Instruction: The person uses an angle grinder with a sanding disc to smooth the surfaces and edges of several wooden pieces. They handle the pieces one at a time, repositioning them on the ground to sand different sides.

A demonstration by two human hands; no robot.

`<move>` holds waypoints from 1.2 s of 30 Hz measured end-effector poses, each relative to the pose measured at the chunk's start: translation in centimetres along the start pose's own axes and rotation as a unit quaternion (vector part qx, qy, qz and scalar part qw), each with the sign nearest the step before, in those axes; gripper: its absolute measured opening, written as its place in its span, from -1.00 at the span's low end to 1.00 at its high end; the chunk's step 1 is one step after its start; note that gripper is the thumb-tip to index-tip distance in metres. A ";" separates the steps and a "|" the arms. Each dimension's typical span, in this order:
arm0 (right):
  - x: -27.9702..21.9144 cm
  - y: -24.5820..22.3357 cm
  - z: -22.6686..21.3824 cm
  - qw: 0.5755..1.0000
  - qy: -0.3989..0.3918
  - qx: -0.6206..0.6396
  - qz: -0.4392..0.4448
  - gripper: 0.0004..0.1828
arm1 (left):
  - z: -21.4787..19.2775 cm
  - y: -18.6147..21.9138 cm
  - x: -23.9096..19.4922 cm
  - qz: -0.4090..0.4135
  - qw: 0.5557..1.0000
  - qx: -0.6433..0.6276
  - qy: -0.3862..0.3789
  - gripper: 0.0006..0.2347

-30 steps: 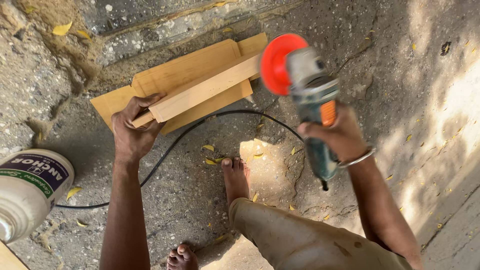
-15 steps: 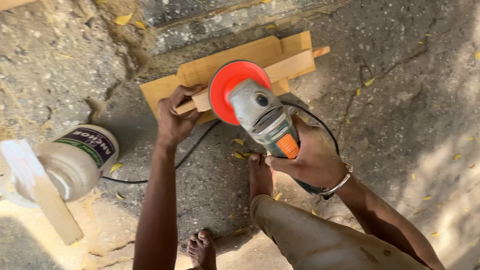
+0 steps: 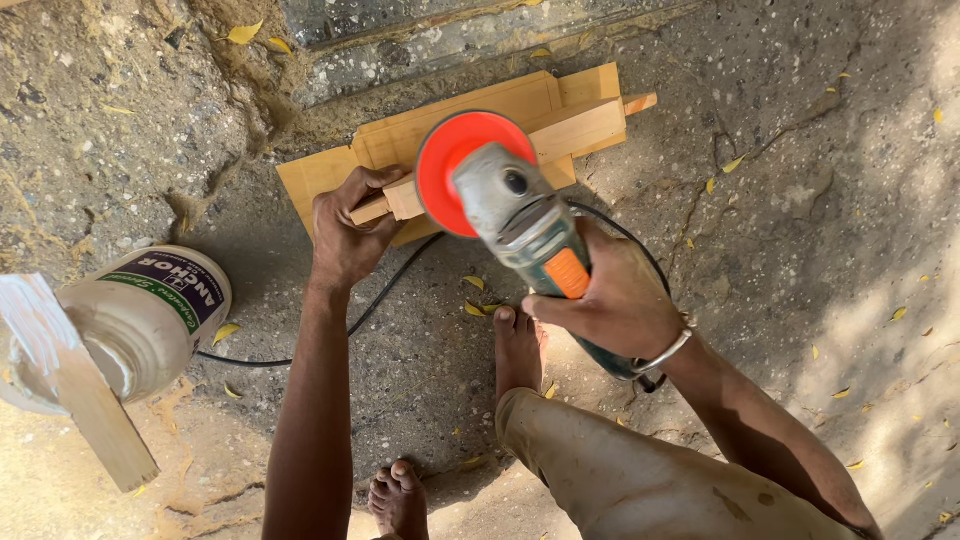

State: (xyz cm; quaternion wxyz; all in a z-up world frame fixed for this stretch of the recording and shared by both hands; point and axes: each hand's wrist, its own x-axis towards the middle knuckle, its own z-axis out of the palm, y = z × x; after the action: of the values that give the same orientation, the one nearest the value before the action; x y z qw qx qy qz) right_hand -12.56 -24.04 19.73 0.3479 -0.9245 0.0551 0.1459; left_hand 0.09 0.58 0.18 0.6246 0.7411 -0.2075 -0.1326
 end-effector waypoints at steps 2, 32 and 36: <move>-0.2 1.0 -0.7 0.999 0.008 0.029 0.014 -0.23 | 0.0 0.0 0.0 -0.011 1.000 -0.003 -0.001 -0.75; -7.3 10.6 -9.5 0.948 0.189 0.205 0.151 -0.56 | -0.8 1.7 -0.2 -0.065 0.998 0.022 0.000 -0.74; -8.8 9.7 -7.6 0.932 0.198 0.255 0.166 -0.50 | -2.4 3.1 -0.2 -0.163 0.986 -0.034 0.019 -0.76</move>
State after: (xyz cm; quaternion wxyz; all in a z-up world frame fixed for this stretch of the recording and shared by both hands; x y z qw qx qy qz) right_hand -21.20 -36.35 21.75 0.5244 -0.7927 0.3107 -0.0033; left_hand 0.58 2.34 3.61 0.6231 0.7458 -0.0671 -0.2259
